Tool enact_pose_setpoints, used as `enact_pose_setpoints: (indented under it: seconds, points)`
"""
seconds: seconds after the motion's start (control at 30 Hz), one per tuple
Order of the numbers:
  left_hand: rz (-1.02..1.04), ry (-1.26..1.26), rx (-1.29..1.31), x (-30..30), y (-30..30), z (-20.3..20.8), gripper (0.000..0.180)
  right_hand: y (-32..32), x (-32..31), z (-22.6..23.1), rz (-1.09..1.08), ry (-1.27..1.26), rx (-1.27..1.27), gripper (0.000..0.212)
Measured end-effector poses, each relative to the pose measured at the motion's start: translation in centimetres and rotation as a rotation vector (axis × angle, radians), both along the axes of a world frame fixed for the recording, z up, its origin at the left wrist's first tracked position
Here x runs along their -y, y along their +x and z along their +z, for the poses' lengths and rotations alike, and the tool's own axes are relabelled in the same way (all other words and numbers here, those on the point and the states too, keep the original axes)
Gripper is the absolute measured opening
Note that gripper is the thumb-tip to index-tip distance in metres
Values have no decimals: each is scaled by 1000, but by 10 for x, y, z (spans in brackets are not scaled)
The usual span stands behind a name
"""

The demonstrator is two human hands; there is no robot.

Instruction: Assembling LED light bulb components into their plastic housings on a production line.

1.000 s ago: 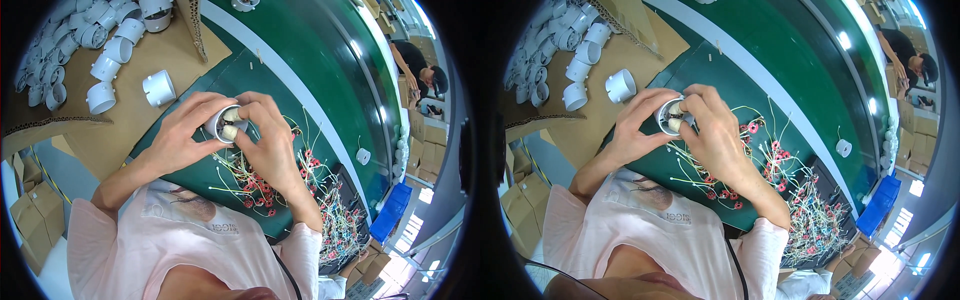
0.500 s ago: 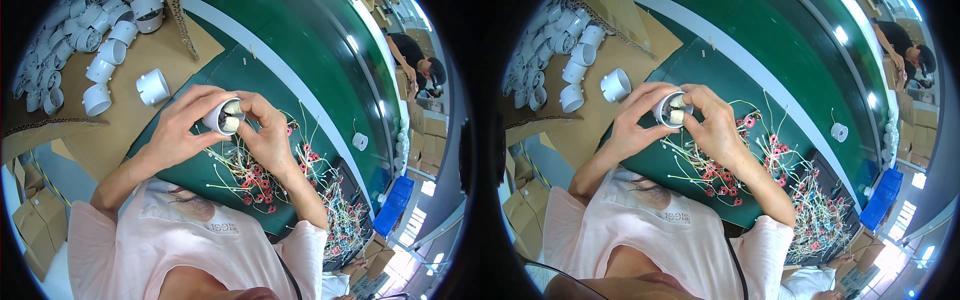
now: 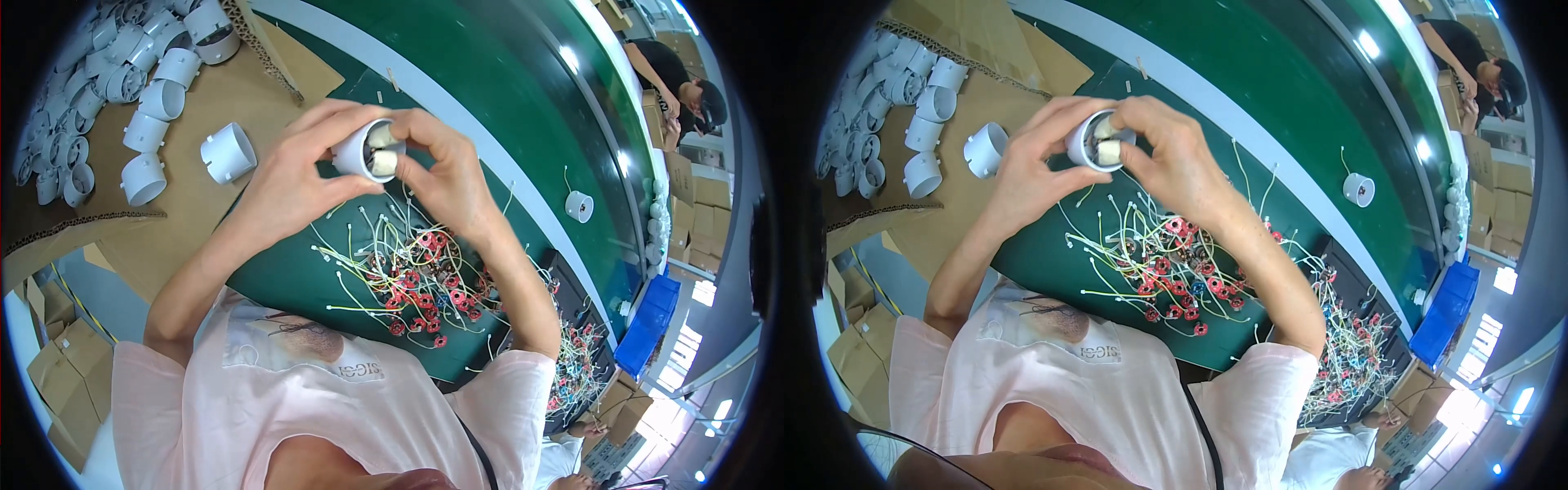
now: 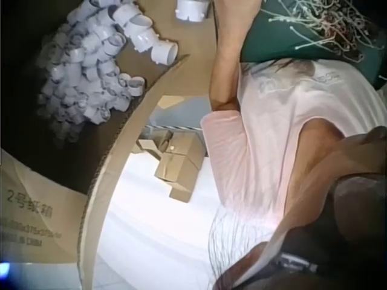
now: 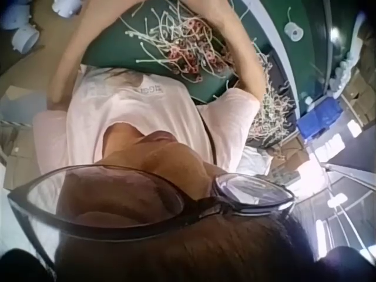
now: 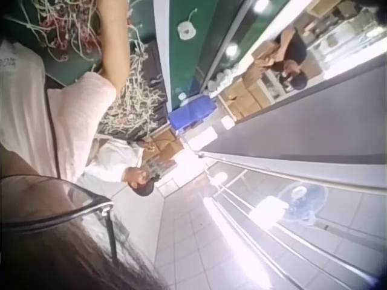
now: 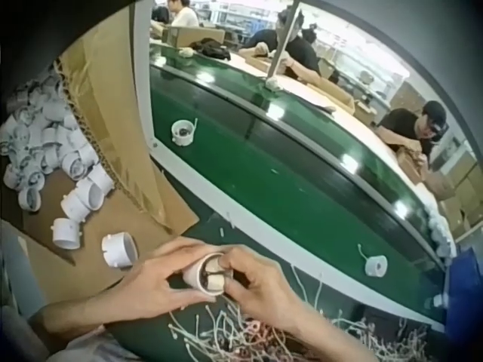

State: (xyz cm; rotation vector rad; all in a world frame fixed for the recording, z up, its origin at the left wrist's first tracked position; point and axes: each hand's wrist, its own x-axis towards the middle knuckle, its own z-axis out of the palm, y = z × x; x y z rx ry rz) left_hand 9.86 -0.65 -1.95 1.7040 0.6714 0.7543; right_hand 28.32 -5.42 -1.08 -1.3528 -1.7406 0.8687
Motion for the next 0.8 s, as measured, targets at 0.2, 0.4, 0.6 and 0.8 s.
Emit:
enact_pose_setpoints:
  seconds: [0.2,0.4,0.6,0.8]
  points:
    - [239,568,-291,10,-16,32,63,87,-49,-1,-231,-5,111,18]
    - [327,716,-724,4,-71,1,58,124,-44,-10,-572,155,488,16]
    - [257,724,-594,-11,-86,13,55,62,46,34,-368,-272,517,14]
    - [138,609,-483,-2,-91,34,59,12,72,46,-304,-218,655,16]
